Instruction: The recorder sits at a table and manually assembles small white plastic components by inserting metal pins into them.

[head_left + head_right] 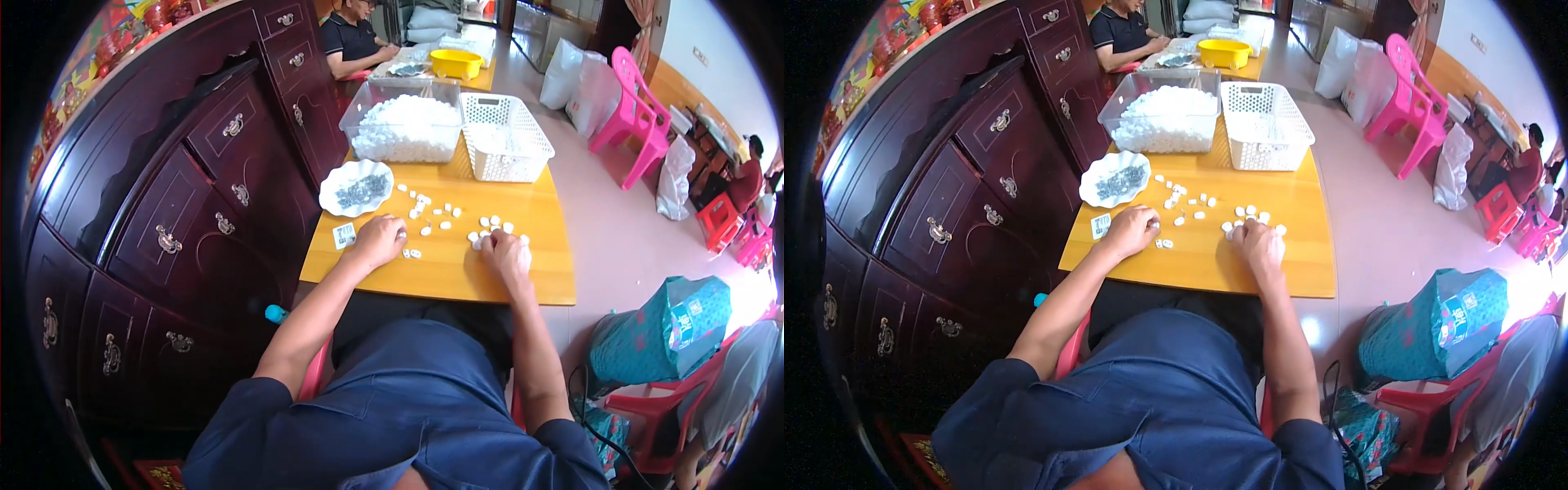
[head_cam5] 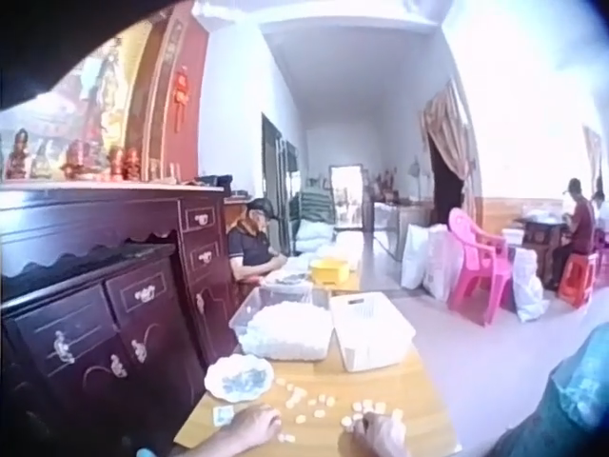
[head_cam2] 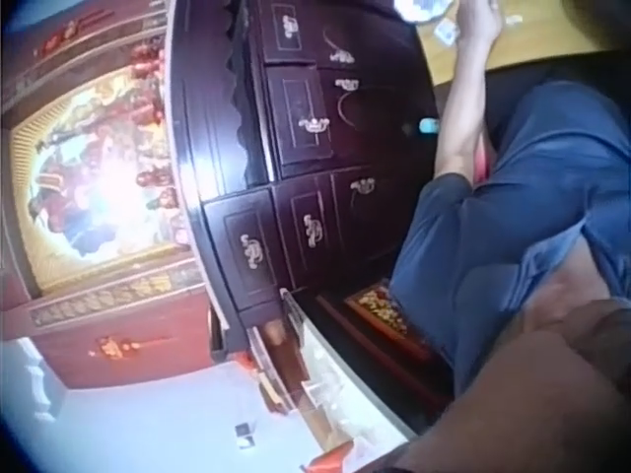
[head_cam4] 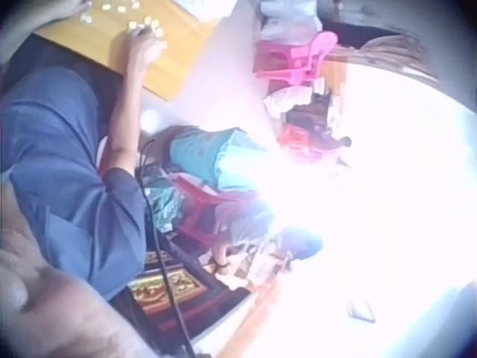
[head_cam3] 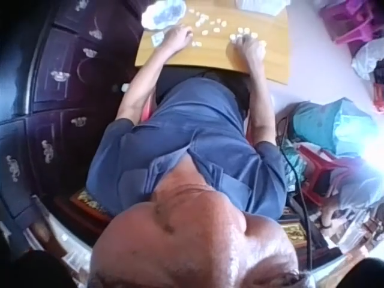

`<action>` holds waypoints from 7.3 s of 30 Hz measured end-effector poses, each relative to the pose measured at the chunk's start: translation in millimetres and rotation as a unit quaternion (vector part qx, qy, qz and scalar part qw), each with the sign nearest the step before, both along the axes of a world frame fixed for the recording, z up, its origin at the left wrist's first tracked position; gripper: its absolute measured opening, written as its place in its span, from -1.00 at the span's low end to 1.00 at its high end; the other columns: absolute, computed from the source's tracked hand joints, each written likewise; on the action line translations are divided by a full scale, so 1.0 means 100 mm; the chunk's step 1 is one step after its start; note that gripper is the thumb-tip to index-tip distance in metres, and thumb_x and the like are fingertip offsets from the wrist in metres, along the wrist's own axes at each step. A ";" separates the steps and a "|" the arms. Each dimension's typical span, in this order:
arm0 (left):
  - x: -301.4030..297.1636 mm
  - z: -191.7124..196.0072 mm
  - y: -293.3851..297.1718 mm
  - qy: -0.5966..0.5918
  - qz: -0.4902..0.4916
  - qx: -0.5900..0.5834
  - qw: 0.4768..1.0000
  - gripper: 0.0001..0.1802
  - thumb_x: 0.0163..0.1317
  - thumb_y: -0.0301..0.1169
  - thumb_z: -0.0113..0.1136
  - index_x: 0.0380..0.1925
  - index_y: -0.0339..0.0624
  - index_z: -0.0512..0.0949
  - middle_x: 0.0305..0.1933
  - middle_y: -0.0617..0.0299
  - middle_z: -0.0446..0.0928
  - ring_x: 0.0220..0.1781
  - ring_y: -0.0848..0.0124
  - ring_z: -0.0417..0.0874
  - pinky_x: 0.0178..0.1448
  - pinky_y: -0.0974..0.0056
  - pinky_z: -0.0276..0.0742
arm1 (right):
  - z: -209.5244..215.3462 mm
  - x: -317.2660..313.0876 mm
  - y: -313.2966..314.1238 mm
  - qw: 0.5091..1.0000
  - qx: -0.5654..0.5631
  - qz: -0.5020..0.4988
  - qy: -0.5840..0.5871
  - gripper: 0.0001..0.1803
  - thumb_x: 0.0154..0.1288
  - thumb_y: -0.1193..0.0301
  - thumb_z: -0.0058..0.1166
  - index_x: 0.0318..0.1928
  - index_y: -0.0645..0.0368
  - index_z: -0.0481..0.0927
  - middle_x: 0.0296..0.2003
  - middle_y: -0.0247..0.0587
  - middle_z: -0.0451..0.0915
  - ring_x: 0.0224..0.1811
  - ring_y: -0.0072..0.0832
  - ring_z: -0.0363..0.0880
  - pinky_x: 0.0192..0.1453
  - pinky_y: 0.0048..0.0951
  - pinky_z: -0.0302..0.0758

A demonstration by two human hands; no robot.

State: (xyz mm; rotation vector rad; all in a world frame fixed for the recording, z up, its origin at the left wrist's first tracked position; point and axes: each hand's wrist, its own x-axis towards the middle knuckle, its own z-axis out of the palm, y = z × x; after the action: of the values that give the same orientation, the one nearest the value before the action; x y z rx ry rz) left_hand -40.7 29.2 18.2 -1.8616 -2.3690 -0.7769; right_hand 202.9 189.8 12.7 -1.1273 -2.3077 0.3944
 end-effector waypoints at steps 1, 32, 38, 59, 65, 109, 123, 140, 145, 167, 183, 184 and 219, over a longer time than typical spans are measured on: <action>0.00 -0.02 0.00 0.007 -0.006 0.010 1.000 -0.87 0.12 -0.43 0.28 -0.34 -0.21 0.66 -0.32 0.03 0.63 -0.21 0.05 0.68 -0.07 0.03 0.57 | 0.01 0.01 0.00 1.000 0.000 0.006 0.006 -0.70 0.26 0.24 0.03 -0.38 0.17 0.71 -0.43 0.16 0.67 -0.35 0.04 0.71 -0.18 -0.05 0.63; 0.58 0.38 -0.23 -0.606 -0.206 0.187 0.745 -0.78 0.31 -0.49 0.21 -0.06 -0.27 0.61 -0.15 0.30 0.63 -0.12 0.57 0.59 0.04 0.40 0.53 | 0.42 -0.23 -0.79 0.644 -0.622 0.266 0.358 -0.77 0.49 0.23 0.12 -0.08 0.13 0.63 -0.26 -0.40 0.65 -0.38 -0.68 0.52 -0.24 -0.61 0.50; 0.63 0.38 -0.24 -0.560 -0.217 0.188 0.777 -0.78 0.32 -0.55 0.18 -0.04 -0.30 0.60 -0.12 0.29 0.62 -0.11 0.57 0.60 0.03 0.41 0.55 | 0.33 -0.25 -0.79 0.563 -0.689 0.261 0.375 -0.80 0.47 0.25 0.15 -0.09 0.09 0.63 -0.28 -0.42 0.65 -0.39 -0.67 0.53 -0.26 -0.60 0.50; 0.68 0.34 -0.20 -0.518 -0.118 0.200 0.823 -0.84 0.32 -0.59 0.17 -0.13 -0.32 0.64 -0.28 0.34 0.62 -0.31 0.64 0.56 -0.19 0.48 0.53 | 0.22 -0.35 -0.89 0.724 -0.487 0.214 0.440 -0.88 0.42 0.38 0.19 -0.22 0.18 0.62 -0.40 -0.37 0.63 -0.48 -0.70 0.45 -0.33 -0.63 0.40; 0.63 0.37 -0.22 -0.539 -0.093 0.195 0.814 -0.85 0.31 -0.53 0.21 -0.16 -0.30 0.66 -0.33 0.30 0.64 -0.36 0.60 0.60 -0.19 0.44 0.60 | 0.19 -0.36 -0.88 0.741 -0.474 0.193 0.435 -0.83 0.42 0.32 0.18 -0.23 0.17 0.60 -0.41 -0.40 0.63 -0.46 -0.69 0.47 -0.32 -0.62 0.40; -0.02 -0.07 0.59 0.032 -0.062 0.082 0.994 -0.88 0.18 -0.38 0.26 -0.35 -0.12 0.72 -0.31 0.11 0.67 -0.19 0.08 0.67 -0.06 0.05 0.59 | -0.12 -0.30 -0.35 0.761 -0.451 0.153 0.441 -0.95 0.34 0.52 0.08 -0.21 0.18 0.55 -0.39 -0.33 0.64 -0.56 -0.71 0.40 -0.48 -0.64 0.34; -0.17 0.02 0.88 0.175 -0.135 -0.065 0.973 -0.81 0.11 -0.30 0.17 -0.41 -0.19 0.62 -0.29 -0.01 0.68 -0.18 0.01 0.70 -0.06 -0.03 0.62 | -0.06 -0.28 -0.39 0.779 -0.453 0.157 0.404 -0.90 0.34 0.48 0.11 -0.15 0.16 0.58 -0.39 -0.36 0.61 -0.51 -0.69 0.42 -0.44 -0.64 0.34; 0.36 0.02 0.06 -0.360 -0.087 0.127 0.920 -0.92 0.19 -0.54 0.15 -0.32 -0.28 0.58 -0.47 0.28 0.60 -0.41 0.55 0.64 -0.35 0.35 0.54 | -0.17 -0.36 -0.44 0.769 -0.454 0.188 0.409 -0.91 0.35 0.51 0.04 -0.18 0.19 0.57 -0.43 -0.39 0.55 -0.55 -0.70 0.37 -0.46 -0.61 0.33; 0.28 0.04 -0.01 -0.461 -0.048 0.085 0.882 -0.88 0.33 -0.55 0.12 -0.20 -0.33 0.60 -0.38 0.35 0.58 -0.40 0.63 0.57 -0.25 0.44 0.60 | -0.16 -0.34 -0.43 0.771 -0.435 0.182 0.429 -0.91 0.38 0.51 0.02 -0.15 0.19 0.54 -0.38 -0.38 0.56 -0.55 -0.71 0.38 -0.50 -0.64 0.31; 0.28 0.09 -0.11 -0.535 -0.083 0.114 0.833 -0.86 0.36 -0.51 0.16 -0.18 -0.32 0.65 -0.41 0.37 0.56 -0.44 0.63 0.54 -0.27 0.44 0.59 | -0.14 -0.36 -0.52 0.786 -0.432 0.203 0.393 -0.93 0.36 0.50 0.17 -0.18 0.17 0.57 -0.36 -0.43 0.58 -0.50 -0.70 0.44 -0.40 -0.63 0.37; 0.43 0.00 -0.02 -0.555 -0.097 0.150 0.812 -0.81 0.34 -0.54 0.25 -0.06 -0.28 0.62 -0.23 0.32 0.63 -0.30 0.65 0.59 -0.23 0.49 0.57 | -0.15 -0.37 -0.61 0.806 -0.401 0.236 0.366 -0.82 0.41 0.45 0.16 -0.05 0.19 0.53 -0.27 -0.45 0.54 -0.41 -0.74 0.45 -0.34 -0.63 0.46; 0.44 0.01 -0.03 -0.551 -0.098 0.146 0.816 -0.80 0.34 -0.54 0.24 -0.05 -0.28 0.62 -0.22 0.31 0.63 -0.28 0.64 0.60 -0.22 0.49 0.58 | -0.16 -0.37 -0.61 0.806 -0.402 0.233 0.367 -0.82 0.41 0.45 0.16 -0.05 0.19 0.53 -0.27 -0.45 0.54 -0.41 -0.74 0.45 -0.34 -0.63 0.46; 0.53 -0.05 0.01 -0.547 -0.110 0.149 0.817 -0.75 0.33 -0.55 0.25 0.00 -0.29 0.60 -0.25 0.31 0.63 -0.31 0.66 0.58 -0.23 0.51 0.54 | -0.14 -0.38 -0.60 0.815 -0.398 0.234 0.351 -0.87 0.38 0.52 0.18 -0.16 0.13 0.49 -0.37 -0.51 0.50 -0.44 -0.79 0.43 -0.37 -0.66 0.41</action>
State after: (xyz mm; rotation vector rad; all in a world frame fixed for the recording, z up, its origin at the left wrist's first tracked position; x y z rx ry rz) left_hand 11.9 30.6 13.2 -1.7726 -2.1522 -2.6405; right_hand 165.0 129.9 -1.2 -0.5147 -1.6908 1.7599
